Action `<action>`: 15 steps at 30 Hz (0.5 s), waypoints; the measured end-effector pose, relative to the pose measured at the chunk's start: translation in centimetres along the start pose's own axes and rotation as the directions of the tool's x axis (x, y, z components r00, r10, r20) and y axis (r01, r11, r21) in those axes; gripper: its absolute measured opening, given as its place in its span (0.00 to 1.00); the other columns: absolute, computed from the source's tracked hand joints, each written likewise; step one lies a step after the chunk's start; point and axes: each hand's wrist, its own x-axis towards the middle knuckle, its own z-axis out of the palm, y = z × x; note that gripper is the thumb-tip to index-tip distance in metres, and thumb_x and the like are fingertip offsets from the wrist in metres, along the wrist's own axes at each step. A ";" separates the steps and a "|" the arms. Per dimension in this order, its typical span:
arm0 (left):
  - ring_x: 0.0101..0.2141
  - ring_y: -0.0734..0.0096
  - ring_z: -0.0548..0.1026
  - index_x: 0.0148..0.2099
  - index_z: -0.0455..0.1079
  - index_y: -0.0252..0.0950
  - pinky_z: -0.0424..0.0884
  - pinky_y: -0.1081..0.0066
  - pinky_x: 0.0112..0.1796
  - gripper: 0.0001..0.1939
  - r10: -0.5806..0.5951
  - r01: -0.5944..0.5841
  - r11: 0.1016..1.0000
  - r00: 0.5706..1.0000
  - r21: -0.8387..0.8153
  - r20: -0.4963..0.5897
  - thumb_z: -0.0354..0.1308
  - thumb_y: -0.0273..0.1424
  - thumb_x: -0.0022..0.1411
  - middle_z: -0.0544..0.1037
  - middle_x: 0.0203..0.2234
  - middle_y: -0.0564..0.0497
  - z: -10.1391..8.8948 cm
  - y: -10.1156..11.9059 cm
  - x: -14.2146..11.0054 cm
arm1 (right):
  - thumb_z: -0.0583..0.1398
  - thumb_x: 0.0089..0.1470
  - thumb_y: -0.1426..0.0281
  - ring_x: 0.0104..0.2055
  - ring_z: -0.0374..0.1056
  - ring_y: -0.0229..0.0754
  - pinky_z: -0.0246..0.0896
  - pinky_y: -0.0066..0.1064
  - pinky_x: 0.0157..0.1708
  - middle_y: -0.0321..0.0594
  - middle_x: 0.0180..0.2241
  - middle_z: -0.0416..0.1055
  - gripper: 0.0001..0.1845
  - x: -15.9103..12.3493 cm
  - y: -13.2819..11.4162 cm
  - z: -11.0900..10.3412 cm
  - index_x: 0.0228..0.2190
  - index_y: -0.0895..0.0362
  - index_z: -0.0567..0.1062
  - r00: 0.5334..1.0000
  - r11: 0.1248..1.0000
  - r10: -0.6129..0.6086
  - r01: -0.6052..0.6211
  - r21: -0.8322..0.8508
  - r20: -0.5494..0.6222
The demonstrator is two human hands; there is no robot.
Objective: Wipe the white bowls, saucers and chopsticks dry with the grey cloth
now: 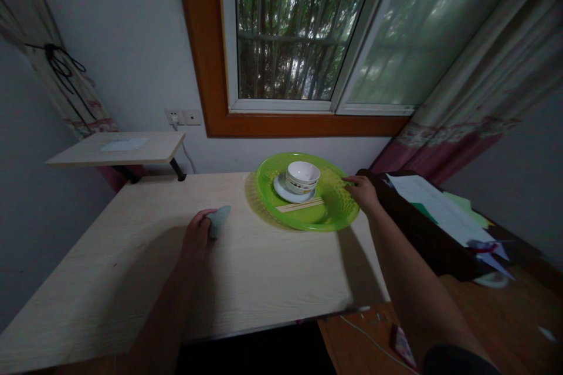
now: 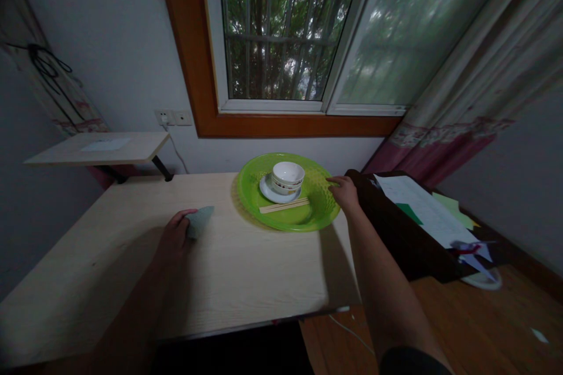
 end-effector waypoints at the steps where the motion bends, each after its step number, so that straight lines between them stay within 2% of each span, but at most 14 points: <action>1: 0.35 0.64 0.75 0.43 0.78 0.36 0.68 0.70 0.31 0.19 -0.013 0.013 1.000 1.000 -0.005 0.016 0.52 0.36 0.53 0.80 0.34 0.47 0.4 0.2 -0.3 | 0.62 0.43 0.68 0.47 0.72 0.51 0.67 0.43 0.50 0.49 0.49 0.74 0.22 0.1 0.0 0.0 0.41 0.58 0.84 1.000 1.000 0.000 0.000 0.006 0.008; 5: 0.25 0.68 0.70 0.47 0.78 0.35 0.63 0.72 0.25 0.22 -0.059 0.058 0.998 0.992 0.017 0.107 0.53 0.37 0.54 0.75 0.24 0.52 1.4 0.6 -1.3 | 0.62 0.44 0.69 0.49 0.72 0.51 0.65 0.42 0.53 0.50 0.49 0.74 0.22 0.6 -0.1 -0.1 0.43 0.59 0.84 0.999 1.000 -0.016 0.017 -0.025 0.046; 9: 0.23 0.69 0.67 0.49 0.78 0.34 0.61 0.72 0.25 0.23 -0.058 0.055 0.998 0.987 0.019 0.148 0.53 0.37 0.55 0.71 0.20 0.54 1.3 0.2 -1.6 | 0.60 0.47 0.71 0.51 0.71 0.50 0.63 0.40 0.55 0.51 0.51 0.74 0.22 0.4 -0.9 -0.4 0.44 0.59 0.83 0.995 0.991 -0.033 0.045 -0.128 0.093; 13: 0.23 0.70 0.66 0.50 0.77 0.34 0.61 0.71 0.26 0.24 -0.063 0.059 0.998 0.983 0.027 0.171 0.54 0.38 0.55 0.72 0.22 0.54 1.1 -0.7 -1.5 | 0.58 0.54 0.68 0.57 0.67 0.55 0.55 0.49 0.60 0.55 0.53 0.73 0.18 -0.2 -3.3 -0.9 0.43 0.59 0.83 0.982 0.925 -0.186 0.184 -0.333 0.026; 15: 0.22 0.71 0.65 0.51 0.77 0.34 0.61 0.71 0.27 0.25 -0.066 0.061 0.998 0.982 0.035 0.180 0.54 0.38 0.55 0.70 0.22 0.55 1.1 -1.1 -1.5 | 0.55 0.61 0.66 0.59 0.66 0.56 0.51 0.51 0.62 0.56 0.53 0.73 0.19 -0.2 -5.2 -0.8 0.44 0.60 0.82 0.964 0.897 -0.265 0.247 -0.365 0.003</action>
